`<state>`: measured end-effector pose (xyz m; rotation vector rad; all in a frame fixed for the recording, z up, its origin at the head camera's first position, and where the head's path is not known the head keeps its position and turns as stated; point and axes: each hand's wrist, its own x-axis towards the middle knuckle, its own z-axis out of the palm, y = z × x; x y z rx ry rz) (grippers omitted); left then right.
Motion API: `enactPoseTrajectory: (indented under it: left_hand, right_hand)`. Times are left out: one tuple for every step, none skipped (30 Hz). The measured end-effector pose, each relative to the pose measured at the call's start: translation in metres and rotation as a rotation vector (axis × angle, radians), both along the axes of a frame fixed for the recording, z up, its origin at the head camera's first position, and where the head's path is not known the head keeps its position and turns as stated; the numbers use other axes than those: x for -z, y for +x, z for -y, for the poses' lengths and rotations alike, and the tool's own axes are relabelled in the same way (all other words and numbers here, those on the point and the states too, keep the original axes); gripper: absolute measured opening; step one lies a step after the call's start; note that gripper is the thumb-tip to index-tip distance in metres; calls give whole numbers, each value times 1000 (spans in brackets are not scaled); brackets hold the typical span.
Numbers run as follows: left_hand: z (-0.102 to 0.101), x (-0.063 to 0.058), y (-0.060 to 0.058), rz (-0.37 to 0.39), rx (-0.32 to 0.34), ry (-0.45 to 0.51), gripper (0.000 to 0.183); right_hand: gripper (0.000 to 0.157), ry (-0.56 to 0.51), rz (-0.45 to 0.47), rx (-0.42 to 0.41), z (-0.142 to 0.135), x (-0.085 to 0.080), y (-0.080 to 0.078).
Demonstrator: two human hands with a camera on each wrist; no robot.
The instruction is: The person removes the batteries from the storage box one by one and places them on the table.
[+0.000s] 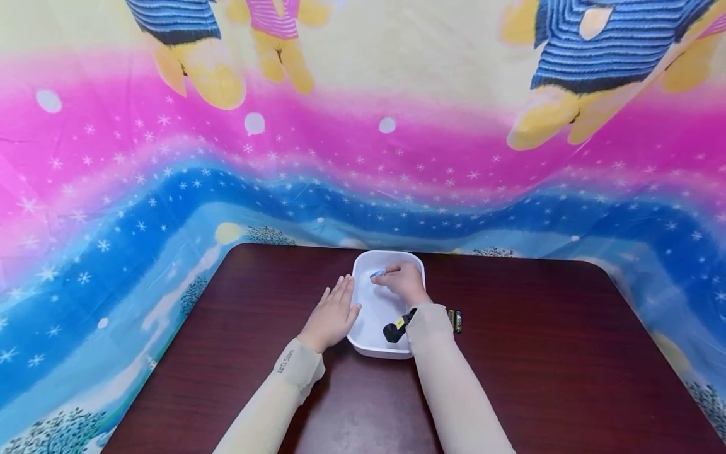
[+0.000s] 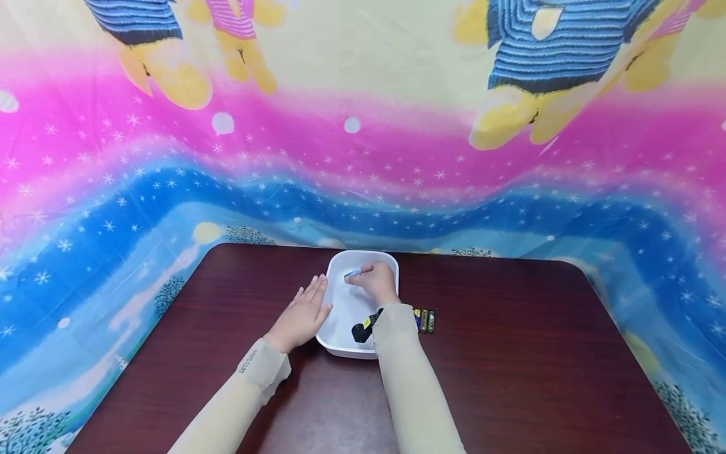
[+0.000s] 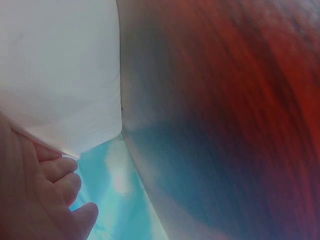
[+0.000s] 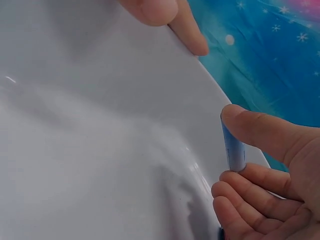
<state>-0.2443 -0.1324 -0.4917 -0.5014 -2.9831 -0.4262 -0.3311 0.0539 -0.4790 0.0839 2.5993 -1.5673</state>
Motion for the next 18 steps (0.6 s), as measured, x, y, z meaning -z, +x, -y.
enactPoseTrajectory:
  left_hand:
    - [0,0,0,3,-1,-3,63]
    - [0,0,0,3,-1,-6,63]
    - [0,1,0,3,-2,-8,63]
    - [0,1,-1,3,-3,-12,63]
    - [0,1,-1,2,-3,-11,63]
    - [0,1,-1,-1,-4,-9,63]
    - [0,2,-1,-2,-3,-6,63]
    - [0,1,0,-3,-2,-5,63]
    - [0,1,0,-4,-2,-2,63]
    - [0,1,0,-4,-2,0,63]
    - [0,2,0,-4,-1,1,63]
    - [0,1,0,-3,-1,3,63]
    - [0,1,0,-2,-2,2,63]
    - [0,1,0,-1,-2,-1,63]
    - [0,1,0,-2,-3,-3,63]
    - [0,1,0,-2,-2,-6,64]
    - [0,1,0,-1,-2,-9,64]
    - [0,1,0,0,-1,-8,64]
  right_hand:
    - [44,-12,7,-3,0,-1,1]
    - [45,-23,12,-7,0,-3,2]
    - [45,-34,17,-11,-1,-4,3]
    - [45,-39,22,-14,-1,-5,4]
    - [46,-48,26,-17,-1,-6,5]
    - [46,-55,29,-19,-2,-7,6]
    - [46,-56,32,-18,-2,-7,7]
    - [46,-59,33,-18,-2,-8,7]
    - [46,-62,36,-18,-3,-9,8]
    - [46,-67,37,-17,-4,-9,8]
    - [45,-73,36,-17,-4,-10,8]
    - [45,-74,32,-16,-5,-11,9]
    - [45,-72,26,-16,-5,-11,9]
    - [45,-69,18,-18,-6,-12,9]
    - [44,-59,8,-19,-6,-13,9]
    - [44,-47,-4,-21,-7,-14,9]
    - [44,-39,-13,-23,-7,-15,9]
    - [43,-31,-23,-26,-8,-16,10]
